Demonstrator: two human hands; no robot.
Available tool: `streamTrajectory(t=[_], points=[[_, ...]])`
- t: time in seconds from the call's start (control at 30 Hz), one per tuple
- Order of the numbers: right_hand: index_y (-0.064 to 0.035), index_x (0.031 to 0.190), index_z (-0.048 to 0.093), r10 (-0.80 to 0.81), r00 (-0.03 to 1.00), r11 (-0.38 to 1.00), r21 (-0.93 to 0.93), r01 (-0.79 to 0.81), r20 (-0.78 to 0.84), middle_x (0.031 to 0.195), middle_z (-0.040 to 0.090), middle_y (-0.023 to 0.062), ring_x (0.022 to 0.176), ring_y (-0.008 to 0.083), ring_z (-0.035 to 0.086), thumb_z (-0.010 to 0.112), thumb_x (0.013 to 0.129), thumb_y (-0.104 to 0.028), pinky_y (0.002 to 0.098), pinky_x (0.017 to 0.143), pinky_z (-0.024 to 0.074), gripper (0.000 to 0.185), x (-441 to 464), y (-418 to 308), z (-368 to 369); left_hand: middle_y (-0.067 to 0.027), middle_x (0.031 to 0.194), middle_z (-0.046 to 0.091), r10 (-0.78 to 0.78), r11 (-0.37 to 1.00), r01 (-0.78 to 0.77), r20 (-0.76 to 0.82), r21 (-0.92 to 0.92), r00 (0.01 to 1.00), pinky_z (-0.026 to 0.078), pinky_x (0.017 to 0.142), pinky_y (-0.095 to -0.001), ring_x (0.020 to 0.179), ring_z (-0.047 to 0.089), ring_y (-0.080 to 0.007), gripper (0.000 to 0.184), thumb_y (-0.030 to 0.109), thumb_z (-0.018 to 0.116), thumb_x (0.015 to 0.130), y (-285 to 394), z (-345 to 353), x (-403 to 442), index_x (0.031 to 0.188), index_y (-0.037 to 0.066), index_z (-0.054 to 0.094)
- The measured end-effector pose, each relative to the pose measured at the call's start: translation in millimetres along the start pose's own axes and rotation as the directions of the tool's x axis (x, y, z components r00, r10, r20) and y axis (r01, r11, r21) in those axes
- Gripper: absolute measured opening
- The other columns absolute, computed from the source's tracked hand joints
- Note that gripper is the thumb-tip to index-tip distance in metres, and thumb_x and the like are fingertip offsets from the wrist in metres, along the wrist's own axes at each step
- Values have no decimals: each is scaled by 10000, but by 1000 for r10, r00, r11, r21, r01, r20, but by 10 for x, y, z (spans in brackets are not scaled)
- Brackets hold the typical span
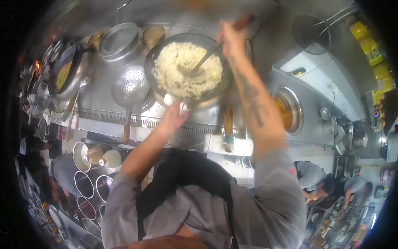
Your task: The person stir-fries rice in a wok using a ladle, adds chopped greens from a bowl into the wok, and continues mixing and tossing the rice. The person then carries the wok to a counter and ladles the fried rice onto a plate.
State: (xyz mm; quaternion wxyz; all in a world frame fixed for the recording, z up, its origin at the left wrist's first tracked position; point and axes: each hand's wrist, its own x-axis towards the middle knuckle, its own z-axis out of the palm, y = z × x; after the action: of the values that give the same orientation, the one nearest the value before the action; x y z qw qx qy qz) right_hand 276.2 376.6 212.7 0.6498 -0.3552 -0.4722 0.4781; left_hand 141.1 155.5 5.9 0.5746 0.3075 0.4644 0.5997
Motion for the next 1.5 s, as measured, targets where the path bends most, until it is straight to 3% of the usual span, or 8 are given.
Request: streamTrajectory(t=[0.17, 0.3, 0.43, 0.53, 0.7, 0.9, 1.0, 1.5], points=[[-116, 634, 450, -180, 983, 977, 122, 174, 45, 495, 395, -37, 362, 90, 363, 585, 839, -149, 272, 346, 296, 247, 205, -953, 180, -53, 811, 552, -649, 629, 527, -12, -571, 761, 405, 452, -254, 687, 517, -128, 81, 191, 484, 937, 862, 324, -585, 960, 125, 523], [-100, 735, 488, -126, 981, 992, -51, 120, -148, 528, 466, -9, 377, 106, 416, 611, 849, -115, 273, 357, 348, 168, -247, -214, 355, -110, 863, 608, 345, 660, -465, 311, 591, 886, 485, 690, -344, 817, 588, -259, 192, 111, 554, 879, 212, -116, -382, 1058, 45, 530], [-74, 727, 498, -214, 977, 977, 15, 214, -6, 536, 474, 7, 387, 110, 441, 625, 857, -129, 277, 353, 362, 190, -319, -939, 572, -124, 913, 615, -279, 955, 279, 12, -106, 960, 462, 815, -344, 891, 579, -273, 266, 60, 570, 841, -427, -479, -563, 1097, 10, 514], [-78, 658, 482, -197, 979, 980, 49, 194, 53, 527, 457, 9, 375, 114, 417, 607, 840, -131, 281, 355, 349, 226, -385, -1275, 640, -110, 965, 597, 493, 420, -675, 472, 607, 731, 470, 782, -338, 905, 574, -269, 220, 69, 533, 868, 388, -89, -726, 1083, 29, 514], [-75, 673, 483, -115, 983, 989, 113, 99, 145, 512, 417, -18, 371, 91, 387, 605, 844, -125, 270, 345, 334, 216, -318, -1466, 628, -70, 936, 590, -613, 656, 482, -38, -581, 789, 445, 579, -311, 792, 541, -182, 140, 142, 522, 899, 640, 238, -412, 1024, 77, 524], [-18, 729, 480, -180, 984, 982, 64, 179, 4, 524, 436, 24, 388, 118, 416, 589, 836, -44, 292, 367, 357, 155, -635, -304, 331, -33, 814, 579, 145, 947, -172, 116, 272, 983, 401, 463, -267, 702, 540, -150, 121, 159, 487, 914, -580, -271, -472, 1025, 126, 521], [-28, 736, 469, -311, 945, 950, 52, 307, 105, 540, 445, 30, 394, 122, 417, 574, 859, -59, 310, 381, 373, 164, -649, -957, 300, -20, 833, 586, -545, 725, 522, 91, -449, 834, 406, 443, -262, 685, 551, -133, 149, 178, 477, 921, -363, -222, -935, 1067, 165, 505], [-53, 775, 466, -141, 990, 988, -60, 141, 14, 557, 468, 21, 412, 130, 447, 653, 824, -76, 294, 414, 390, 195, -28, 202, 442, -39, 748, 562, -599, 694, 511, -14, -508, 800, 387, 405, -258, 633, 550, -167, 127, 199, 557, 864, -173, -155, 626, 956, 124, 512]])
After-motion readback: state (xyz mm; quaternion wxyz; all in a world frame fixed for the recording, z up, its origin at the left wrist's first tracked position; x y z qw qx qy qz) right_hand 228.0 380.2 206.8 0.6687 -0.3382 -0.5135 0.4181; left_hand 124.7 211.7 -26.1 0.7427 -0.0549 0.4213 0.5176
